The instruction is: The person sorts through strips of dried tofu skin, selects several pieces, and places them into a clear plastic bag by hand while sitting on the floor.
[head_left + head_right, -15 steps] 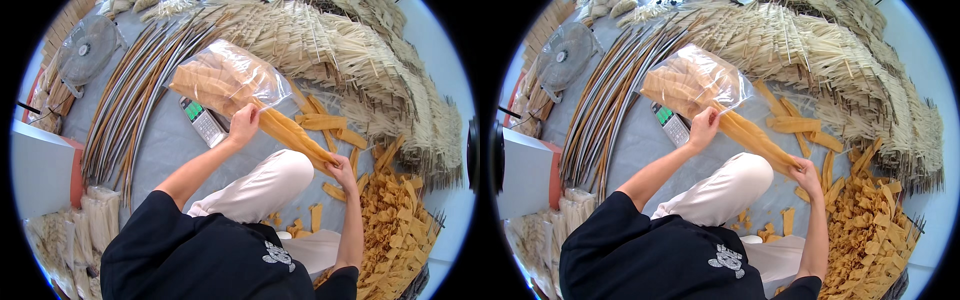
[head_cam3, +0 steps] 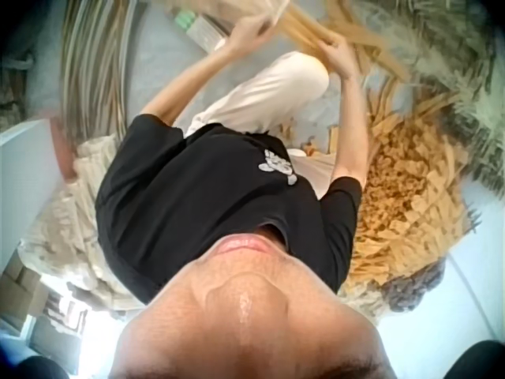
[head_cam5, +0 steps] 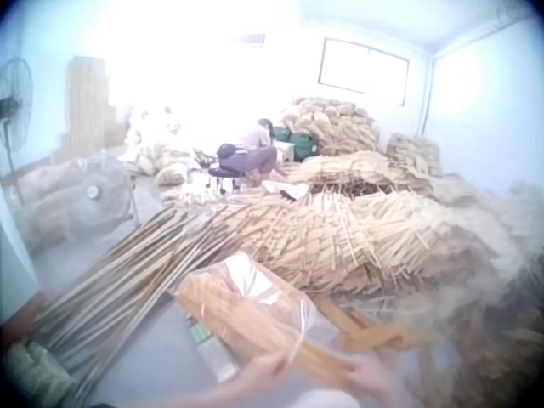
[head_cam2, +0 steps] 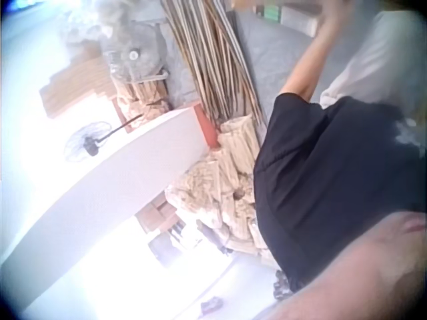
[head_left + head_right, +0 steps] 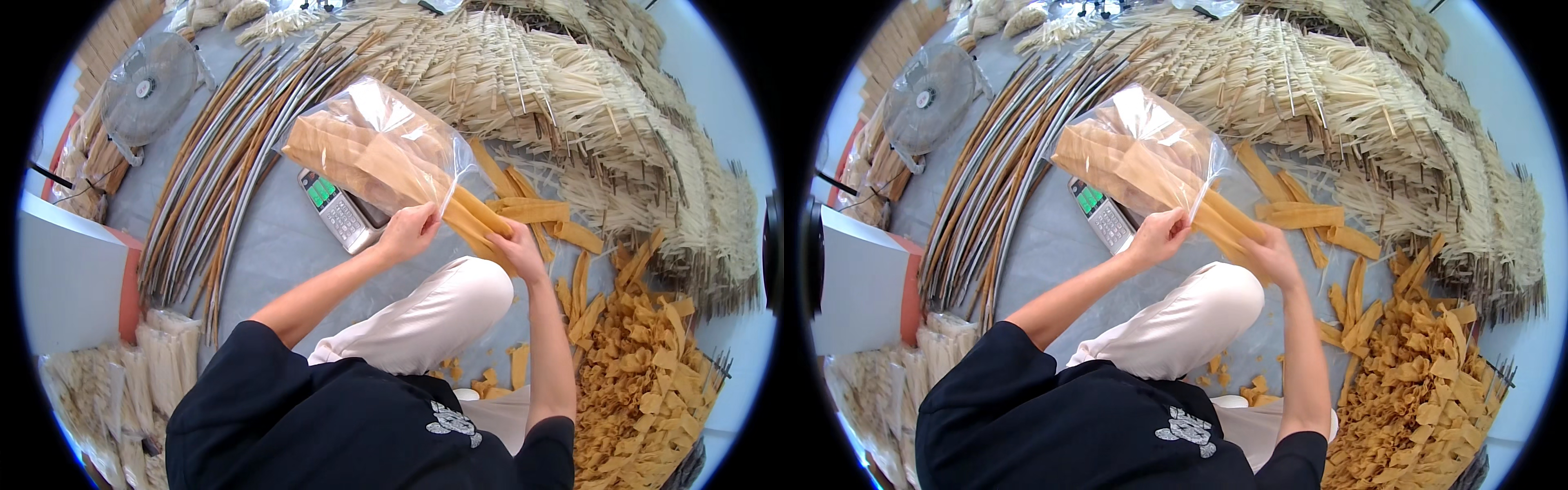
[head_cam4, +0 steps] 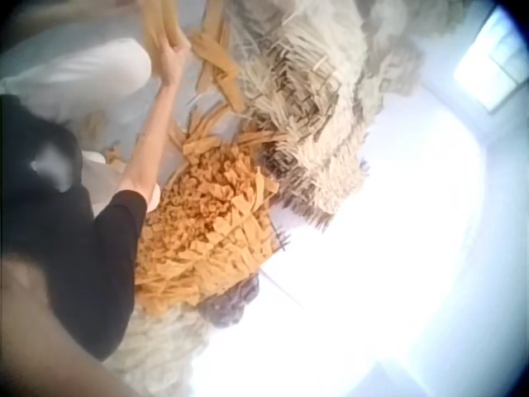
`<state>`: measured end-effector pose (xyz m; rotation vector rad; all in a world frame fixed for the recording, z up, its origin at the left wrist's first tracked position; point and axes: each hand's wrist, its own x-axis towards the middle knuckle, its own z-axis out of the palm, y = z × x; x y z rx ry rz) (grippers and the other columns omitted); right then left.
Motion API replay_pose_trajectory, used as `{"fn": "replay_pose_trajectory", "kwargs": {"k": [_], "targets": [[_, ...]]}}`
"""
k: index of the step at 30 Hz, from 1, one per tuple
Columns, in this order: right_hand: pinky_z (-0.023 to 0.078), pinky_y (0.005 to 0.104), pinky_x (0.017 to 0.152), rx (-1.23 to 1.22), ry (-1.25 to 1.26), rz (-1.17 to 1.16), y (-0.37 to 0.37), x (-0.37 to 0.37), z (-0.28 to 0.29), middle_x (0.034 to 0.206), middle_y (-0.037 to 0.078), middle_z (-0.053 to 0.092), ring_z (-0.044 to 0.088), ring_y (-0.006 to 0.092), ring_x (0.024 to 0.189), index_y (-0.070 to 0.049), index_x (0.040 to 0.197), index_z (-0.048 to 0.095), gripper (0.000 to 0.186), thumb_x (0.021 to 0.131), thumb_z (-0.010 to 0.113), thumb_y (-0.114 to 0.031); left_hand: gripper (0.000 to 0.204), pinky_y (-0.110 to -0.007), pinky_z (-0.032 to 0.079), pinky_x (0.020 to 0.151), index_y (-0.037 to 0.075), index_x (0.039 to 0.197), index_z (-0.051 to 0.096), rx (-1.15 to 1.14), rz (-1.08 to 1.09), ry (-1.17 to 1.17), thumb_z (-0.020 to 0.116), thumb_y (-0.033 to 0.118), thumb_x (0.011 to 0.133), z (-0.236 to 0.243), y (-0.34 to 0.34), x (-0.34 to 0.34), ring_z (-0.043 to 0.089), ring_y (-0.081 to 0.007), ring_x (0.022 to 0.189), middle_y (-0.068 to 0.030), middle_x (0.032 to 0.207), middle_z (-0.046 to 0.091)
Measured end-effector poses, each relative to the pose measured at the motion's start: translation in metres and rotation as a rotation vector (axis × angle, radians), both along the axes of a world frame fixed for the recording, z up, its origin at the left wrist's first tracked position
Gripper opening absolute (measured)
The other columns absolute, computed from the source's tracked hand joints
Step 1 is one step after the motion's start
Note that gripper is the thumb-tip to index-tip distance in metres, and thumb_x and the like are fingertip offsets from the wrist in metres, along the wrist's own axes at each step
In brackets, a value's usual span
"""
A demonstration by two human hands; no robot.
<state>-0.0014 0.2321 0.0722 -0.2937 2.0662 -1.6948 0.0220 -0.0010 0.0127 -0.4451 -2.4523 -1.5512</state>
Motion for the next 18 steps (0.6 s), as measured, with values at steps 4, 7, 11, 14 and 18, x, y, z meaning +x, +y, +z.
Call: {"fn": "replay_pose_trajectory", "kwargs": {"k": [4, 7, 11, 14, 18], "targets": [[0.046, 0.0235, 0.070, 0.011, 0.129, 0.085, -0.050, -0.041, -0.029, 0.093, 0.004, 0.063, 0.056, 0.0090, 0.082, 0.002, 0.110, 0.058, 0.031, 0.083, 0.060, -0.014, 0.010, -0.040, 0.042, 0.056, 0.001, 0.078, 0.048, 0.081, 0.032, -0.045, 0.057, 0.005, 0.078, 0.007, 0.011, 0.006, 0.055, -0.0340, 0.062, -0.0160, 0.066, 0.054], [0.046, 0.0244, 0.071, 0.024, 0.138, 0.108, -0.059, -0.063, -0.060, 0.098, 0.005, 0.062, 0.057, 0.0104, 0.084, 0.000, 0.117, 0.053, 0.042, 0.082, 0.064, -0.020, 0.010, -0.040, 0.042, 0.056, 0.001, 0.079, 0.049, 0.103, 0.074, -0.067, 0.058, 0.004, 0.078, 0.007, 0.018, 0.007, 0.054, -0.0327, 0.060, -0.0159, 0.067, 0.053], [0.048, 0.0263, 0.074, 0.243, -0.155, 0.234, -0.045, -0.040, -0.037, 0.105, 0.008, 0.061, 0.057, 0.0123, 0.090, -0.003, 0.128, 0.044, 0.063, 0.078, 0.070, -0.031, 0.010, -0.036, 0.042, 0.054, 0.002, 0.080, 0.051, 0.112, 0.124, -0.077, 0.060, 0.005, 0.079, -0.002, 0.010, 0.006, 0.051, -0.0245, 0.056, -0.0124, 0.064, 0.052], [0.048, 0.0270, 0.075, 0.376, -0.272, 0.380, -0.015, -0.028, -0.031, 0.104, 0.009, 0.061, 0.057, 0.0133, 0.090, -0.003, 0.126, 0.047, 0.065, 0.076, 0.070, -0.035, 0.011, -0.028, 0.038, 0.051, 0.001, 0.078, 0.050, 0.125, 0.106, -0.087, 0.061, -0.001, 0.079, -0.001, 0.005, 0.005, 0.043, -0.0138, 0.053, -0.0069, 0.060, 0.046], [0.045, 0.0236, 0.055, 0.244, -0.142, 0.362, -0.028, -0.036, -0.026, 0.076, 0.007, 0.064, 0.059, 0.0098, 0.064, -0.001, 0.089, 0.064, 0.030, 0.083, 0.063, -0.031, 0.010, -0.027, 0.038, 0.051, 0.001, 0.077, 0.051, 0.226, 0.118, -0.149, 0.059, -0.002, 0.080, -0.006, 0.004, -0.001, 0.042, -0.0116, 0.054, -0.0042, 0.061, 0.046]]}}
